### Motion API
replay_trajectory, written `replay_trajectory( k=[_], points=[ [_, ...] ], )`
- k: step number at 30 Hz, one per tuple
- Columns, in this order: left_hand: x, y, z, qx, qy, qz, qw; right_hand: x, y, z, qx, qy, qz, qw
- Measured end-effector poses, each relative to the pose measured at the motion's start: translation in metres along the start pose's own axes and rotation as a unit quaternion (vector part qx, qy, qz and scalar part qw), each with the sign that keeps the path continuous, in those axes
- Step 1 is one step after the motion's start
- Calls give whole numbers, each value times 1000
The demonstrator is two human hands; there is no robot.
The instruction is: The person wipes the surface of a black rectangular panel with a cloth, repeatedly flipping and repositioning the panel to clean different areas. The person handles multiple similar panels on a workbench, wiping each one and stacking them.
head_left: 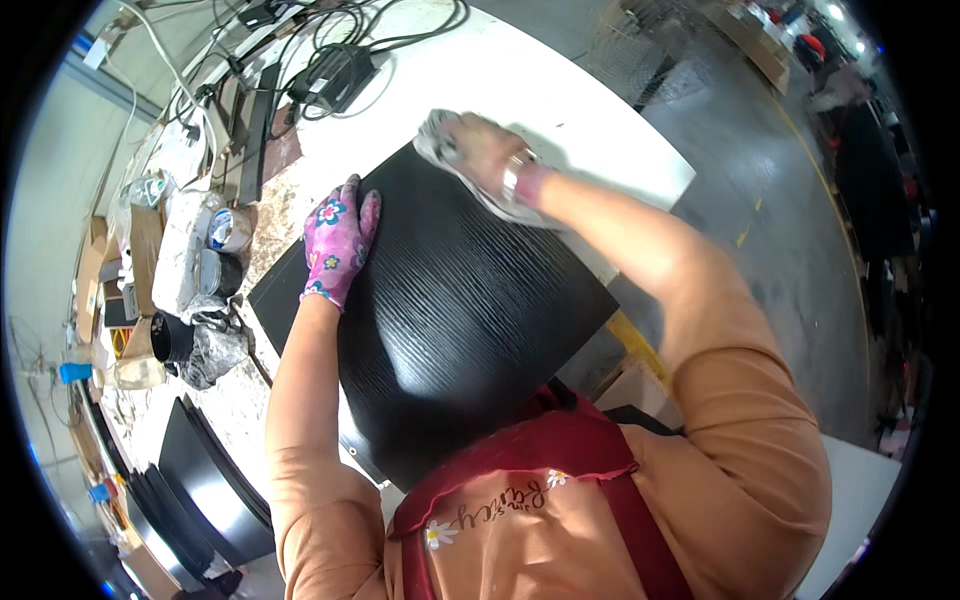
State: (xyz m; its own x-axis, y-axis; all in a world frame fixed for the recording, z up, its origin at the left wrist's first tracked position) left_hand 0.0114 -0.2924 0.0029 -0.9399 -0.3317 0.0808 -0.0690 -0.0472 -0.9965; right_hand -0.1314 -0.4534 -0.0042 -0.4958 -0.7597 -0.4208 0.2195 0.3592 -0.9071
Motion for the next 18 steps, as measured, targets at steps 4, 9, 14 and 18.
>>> replay_trajectory(
  k=[4,9,14,18],
  points=[
    [-7,0,-2,-20,-38,-8,999,-13,3,-1,-34,-26,9,999],
    [-14,13,-2,29,-23,-1,999,7,-9,-139,-150,-98,-88,980],
    [-26,28,-3,-22,-51,13,998,-12,11,2,-10,-136,-13,991],
    [-4,-2,-6,25,-39,-78,996,-22,13,113,-37,-23,-10,999]
  ],
)
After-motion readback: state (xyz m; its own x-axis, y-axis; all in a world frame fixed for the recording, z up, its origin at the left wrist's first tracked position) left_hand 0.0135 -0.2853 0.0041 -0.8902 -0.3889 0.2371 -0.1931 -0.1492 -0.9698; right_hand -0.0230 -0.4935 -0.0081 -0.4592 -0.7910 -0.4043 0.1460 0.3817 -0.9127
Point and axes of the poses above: each hand's wrist, its own z-axis towards the middle knuckle, its own y-axis out of the palm, x = y × z, the point moved 7 cm from there along z, towards the middle knuckle, and after that the axes turned 11 degrees about -x, right-handed, at the moved point
